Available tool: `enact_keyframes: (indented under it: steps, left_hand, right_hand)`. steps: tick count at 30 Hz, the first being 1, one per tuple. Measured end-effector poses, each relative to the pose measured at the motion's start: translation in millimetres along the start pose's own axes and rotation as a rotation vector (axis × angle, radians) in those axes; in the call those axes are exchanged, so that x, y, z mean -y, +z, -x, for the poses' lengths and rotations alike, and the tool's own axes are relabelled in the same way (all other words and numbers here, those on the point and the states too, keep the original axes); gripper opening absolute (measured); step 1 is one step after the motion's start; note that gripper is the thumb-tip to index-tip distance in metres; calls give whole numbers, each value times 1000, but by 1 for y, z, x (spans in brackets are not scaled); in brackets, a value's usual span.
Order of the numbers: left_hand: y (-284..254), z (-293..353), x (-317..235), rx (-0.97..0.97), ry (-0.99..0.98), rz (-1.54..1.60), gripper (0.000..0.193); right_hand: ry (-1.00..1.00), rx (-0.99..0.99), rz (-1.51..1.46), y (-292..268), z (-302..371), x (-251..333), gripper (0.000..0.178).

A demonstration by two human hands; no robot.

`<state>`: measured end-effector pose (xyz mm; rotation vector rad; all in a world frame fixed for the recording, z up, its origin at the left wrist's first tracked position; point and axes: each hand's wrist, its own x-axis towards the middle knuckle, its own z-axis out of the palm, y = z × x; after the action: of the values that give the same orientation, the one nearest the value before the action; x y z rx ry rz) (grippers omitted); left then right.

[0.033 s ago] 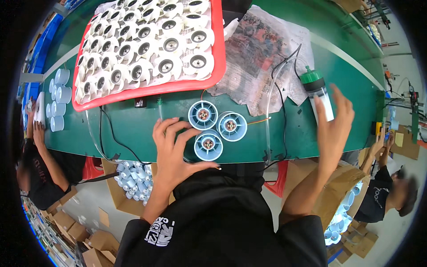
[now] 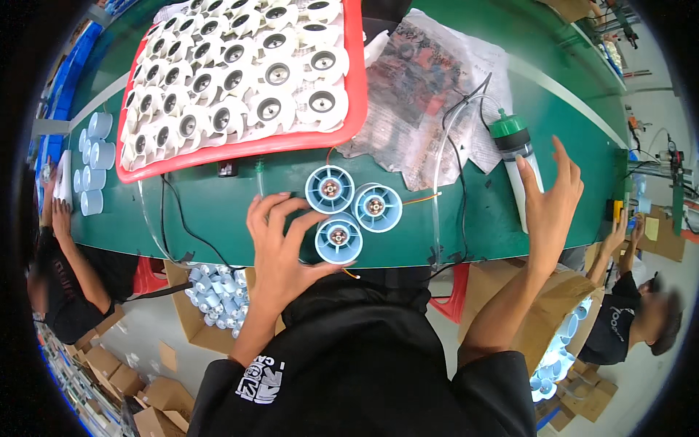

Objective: Apply adhesive or lubricant to the center of fan housings and insert fan blades to assemble small cooling fans.

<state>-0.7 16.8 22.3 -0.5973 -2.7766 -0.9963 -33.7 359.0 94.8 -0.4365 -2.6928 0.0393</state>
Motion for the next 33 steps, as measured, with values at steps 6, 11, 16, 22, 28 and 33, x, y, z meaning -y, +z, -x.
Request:
enact_keyframes:
  steps: [6, 11, 16, 22, 28, 33]
  left_hand:
    - [9, -2, -6, -76, -72, -33, 59]
    - [11, -4, -13, -40, -96, -22, 74]
    - [16, -10, -10, -72, -53, -20, 68]
    - [11, -3, 2, -78, -76, -42, 72]
    - [16, 8, 7, -216, -19, 117, 61]
    - [61, 3, -2, -370, 115, 40, 72]
  right_hand:
    - [10, 277, -123, 43, -16, -19, 74]
    - [-43, 193, -266, 30, -24, -34, 58]
    - [71, 121, -1412, -31, -49, -108, 56]
    - [44, 313, -2108, -20, -62, 3, 69]
    - [253, 1066, -2343, 98, -94, 66, 82]
    - [-41, 1931, -2587, 127, -40, 358, 81]
